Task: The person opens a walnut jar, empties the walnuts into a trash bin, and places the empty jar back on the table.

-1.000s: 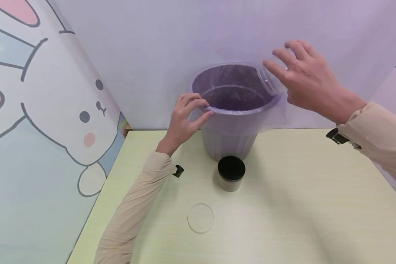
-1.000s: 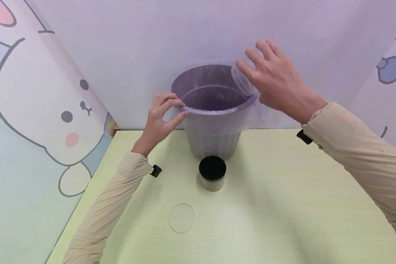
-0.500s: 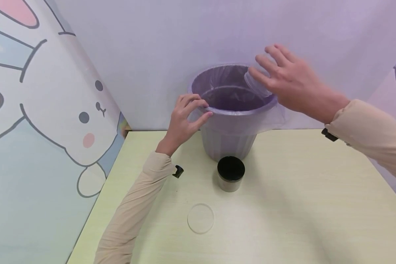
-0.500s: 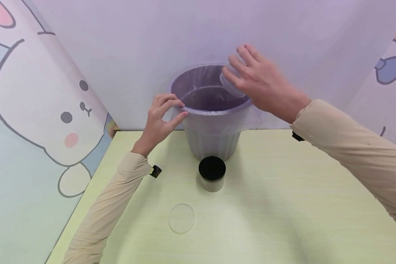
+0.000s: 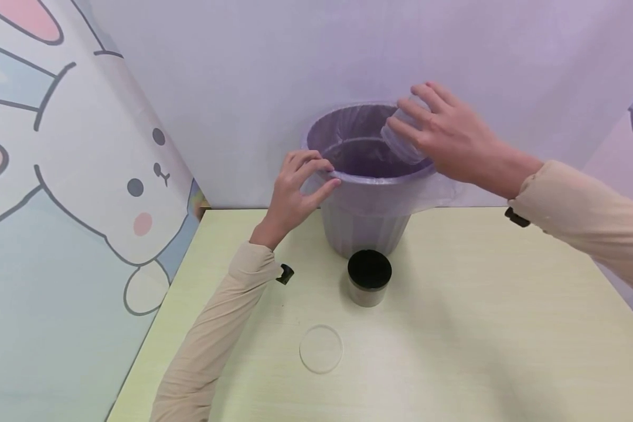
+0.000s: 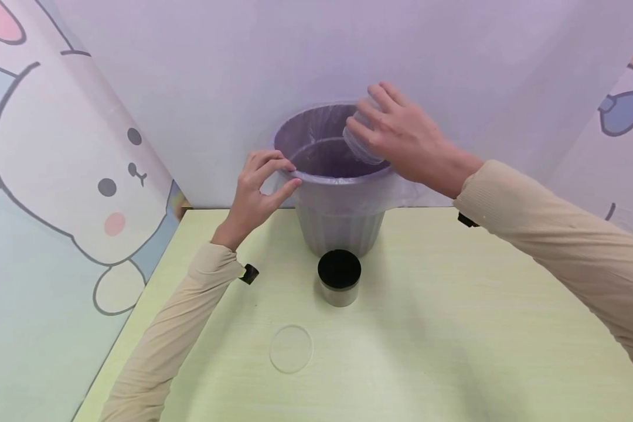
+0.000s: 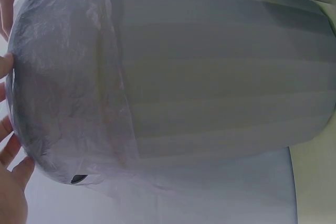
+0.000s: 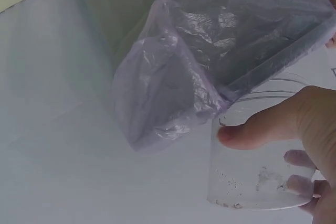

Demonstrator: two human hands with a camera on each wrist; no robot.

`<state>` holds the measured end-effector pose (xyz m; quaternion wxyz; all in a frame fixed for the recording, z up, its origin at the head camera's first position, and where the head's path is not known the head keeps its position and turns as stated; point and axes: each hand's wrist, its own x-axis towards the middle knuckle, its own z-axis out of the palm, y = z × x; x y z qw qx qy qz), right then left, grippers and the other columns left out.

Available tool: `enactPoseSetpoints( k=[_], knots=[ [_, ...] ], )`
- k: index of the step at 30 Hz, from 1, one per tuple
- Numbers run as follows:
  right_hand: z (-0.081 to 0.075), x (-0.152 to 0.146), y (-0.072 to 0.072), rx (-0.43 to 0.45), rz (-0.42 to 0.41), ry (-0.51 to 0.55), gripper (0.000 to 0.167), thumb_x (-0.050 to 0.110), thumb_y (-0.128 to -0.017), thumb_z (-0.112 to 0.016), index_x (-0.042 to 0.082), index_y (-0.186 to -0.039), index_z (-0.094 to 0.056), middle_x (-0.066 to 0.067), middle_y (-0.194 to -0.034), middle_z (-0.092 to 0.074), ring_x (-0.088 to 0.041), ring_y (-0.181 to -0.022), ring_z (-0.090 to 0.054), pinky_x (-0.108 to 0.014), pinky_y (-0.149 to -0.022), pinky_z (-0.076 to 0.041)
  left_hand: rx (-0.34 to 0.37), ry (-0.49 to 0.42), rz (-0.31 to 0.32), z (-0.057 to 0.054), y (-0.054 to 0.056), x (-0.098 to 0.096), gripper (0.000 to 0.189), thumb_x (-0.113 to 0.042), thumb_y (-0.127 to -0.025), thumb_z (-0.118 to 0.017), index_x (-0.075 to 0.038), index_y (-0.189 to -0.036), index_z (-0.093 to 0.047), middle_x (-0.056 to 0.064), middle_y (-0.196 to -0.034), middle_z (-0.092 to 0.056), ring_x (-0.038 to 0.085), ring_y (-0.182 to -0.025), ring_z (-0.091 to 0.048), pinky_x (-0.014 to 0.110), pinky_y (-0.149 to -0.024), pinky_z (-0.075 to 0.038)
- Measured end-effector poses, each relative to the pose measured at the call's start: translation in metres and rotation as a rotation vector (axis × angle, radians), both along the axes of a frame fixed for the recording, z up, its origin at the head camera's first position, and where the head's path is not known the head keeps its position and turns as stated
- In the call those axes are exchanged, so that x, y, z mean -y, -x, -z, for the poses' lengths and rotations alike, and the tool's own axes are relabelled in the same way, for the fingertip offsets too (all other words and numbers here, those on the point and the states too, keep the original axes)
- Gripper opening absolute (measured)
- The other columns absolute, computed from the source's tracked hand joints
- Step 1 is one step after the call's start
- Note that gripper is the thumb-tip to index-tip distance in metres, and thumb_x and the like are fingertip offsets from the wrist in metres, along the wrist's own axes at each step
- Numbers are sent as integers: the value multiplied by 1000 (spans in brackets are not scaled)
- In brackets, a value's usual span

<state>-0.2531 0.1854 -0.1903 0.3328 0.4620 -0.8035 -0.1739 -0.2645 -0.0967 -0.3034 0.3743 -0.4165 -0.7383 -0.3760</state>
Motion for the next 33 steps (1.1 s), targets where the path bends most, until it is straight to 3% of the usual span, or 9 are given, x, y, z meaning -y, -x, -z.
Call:
enactPoseSetpoints(
  k=[5,12,20,27,33],
  knots=[
    [-5,-7,-1,39,10,113,62,-17,-62,-58,-5,-122,-54,-31,-121,-49,-50,-114,-39,-56,-99,-33,-1,-5,3,0,0,-1,18,-15,-82,-75,-5,-94,-67,11,-102,-57,27,-105,-46,39,-93,-36],
    [-15,-15,-5,43,63,154,72,-12,-55,-67,-3,-125,-49,-30,-119,-50,-49,-109,-41,-58,-91,-37,-11,-8,4,0,1,-2,18,-15,-81,-75,-5,-94,-67,11,-102,-57,27,-103,-46,39,-92,-36],
    [-16,-11,-4,-71,45,32,61,-16,-62,-59,-6,-122,-50,-30,-115,-49,-49,-107,-41,-53,-95,-37,-6,-13,-2,0,2,-2,18,-14,-81,-76,-6,-94,-67,11,-102,-57,27,-103,-46,40,-92,-37],
    [-9,-3,-1,-104,45,-92,64,-15,-65,-68,-7,-126,-51,-32,-125,-47,-50,-117,-38,-51,-106,-28,14,-7,-1,1,3,-1,17,-15,-82,-75,-6,-95,-67,10,-103,-57,26,-104,-45,39,-92,-37],
    [-4,1,2,-124,27,-159,66,-13,-63,-72,-7,-125,-51,-33,-125,-45,-50,-119,-35,-51,-108,-24,9,-6,-9,1,3,0,17,-15,-82,-75,-6,-95,-67,10,-103,-57,26,-103,-45,39,-91,-37]
  ],
)
